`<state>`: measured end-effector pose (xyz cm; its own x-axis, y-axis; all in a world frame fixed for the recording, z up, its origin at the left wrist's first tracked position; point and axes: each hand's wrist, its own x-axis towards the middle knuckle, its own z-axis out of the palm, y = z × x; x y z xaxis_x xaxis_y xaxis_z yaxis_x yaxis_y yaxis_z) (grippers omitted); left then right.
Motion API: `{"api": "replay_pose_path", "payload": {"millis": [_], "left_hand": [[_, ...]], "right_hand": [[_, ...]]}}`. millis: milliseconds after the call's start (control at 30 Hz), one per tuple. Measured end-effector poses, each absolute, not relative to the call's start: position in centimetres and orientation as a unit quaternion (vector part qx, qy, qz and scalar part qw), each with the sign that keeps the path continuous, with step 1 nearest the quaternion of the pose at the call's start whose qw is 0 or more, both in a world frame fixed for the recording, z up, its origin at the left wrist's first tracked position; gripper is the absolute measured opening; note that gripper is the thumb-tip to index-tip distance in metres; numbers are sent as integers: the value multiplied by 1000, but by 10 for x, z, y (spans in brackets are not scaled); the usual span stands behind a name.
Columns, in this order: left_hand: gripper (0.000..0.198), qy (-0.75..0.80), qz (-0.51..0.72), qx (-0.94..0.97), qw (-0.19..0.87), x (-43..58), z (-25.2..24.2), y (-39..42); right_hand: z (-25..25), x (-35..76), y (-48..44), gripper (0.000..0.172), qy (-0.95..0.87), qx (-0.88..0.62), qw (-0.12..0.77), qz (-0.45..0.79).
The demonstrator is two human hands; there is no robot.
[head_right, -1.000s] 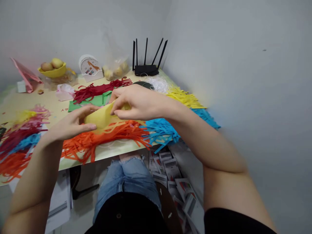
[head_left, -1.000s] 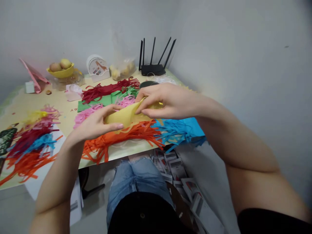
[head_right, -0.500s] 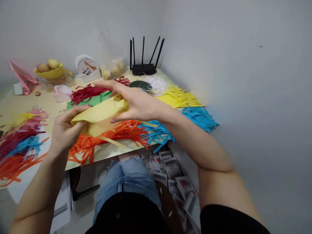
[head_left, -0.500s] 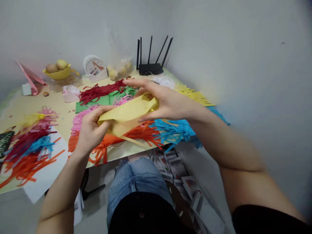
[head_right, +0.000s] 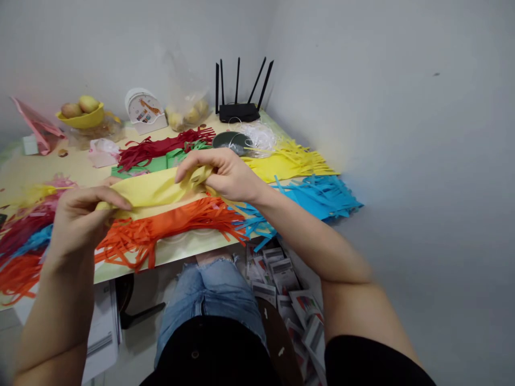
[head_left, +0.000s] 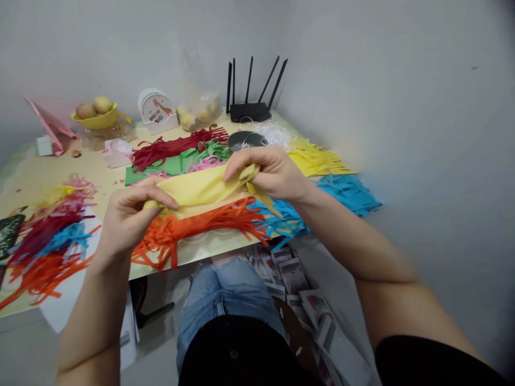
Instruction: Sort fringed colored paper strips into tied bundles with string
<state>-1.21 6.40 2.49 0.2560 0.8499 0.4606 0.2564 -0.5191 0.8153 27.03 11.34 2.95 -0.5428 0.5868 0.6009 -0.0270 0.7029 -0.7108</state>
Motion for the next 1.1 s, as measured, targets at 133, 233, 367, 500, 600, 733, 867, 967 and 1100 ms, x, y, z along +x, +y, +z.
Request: {"api": "replay_pose_path", "payload": {"millis": [133, 233, 367, 500, 600, 733, 867, 967, 1100], "left_hand": [[22, 364, 448, 764, 288, -13, 40, 59], [15, 367, 388, 802, 266, -13, 53, 53], [21, 370, 352, 816, 271, -11, 58, 48], [27, 450, 367, 766, 276, -4, 52, 51], [23, 476, 340, 766, 267, -3, 49, 57], [27, 470, 333, 779, 249, -5, 51, 60], [27, 466, 308, 796, 235, -4, 53, 59], [25, 472, 332, 784, 230, -4, 50, 56], [16, 501, 421, 704, 275, -8, 37, 52]], "right_hand": [[33, 273, 117, 17, -822, -186, 402, 357], [34, 275, 121, 22, -829, -178, 377, 374], [34, 270, 119, 45, -828, -162, 374, 385], [37, 263, 109, 44, -833, -214, 383, 336], [42, 264, 103, 38, -840, -241, 373, 313], [49, 266, 102, 46, -849, -288, 332, 292], [50, 260, 104, 24, -868, -313, 276, 270], [44, 255, 105, 21, -850, -317, 306, 288], [27, 254, 105, 18, -793, -278, 406, 360]]}}
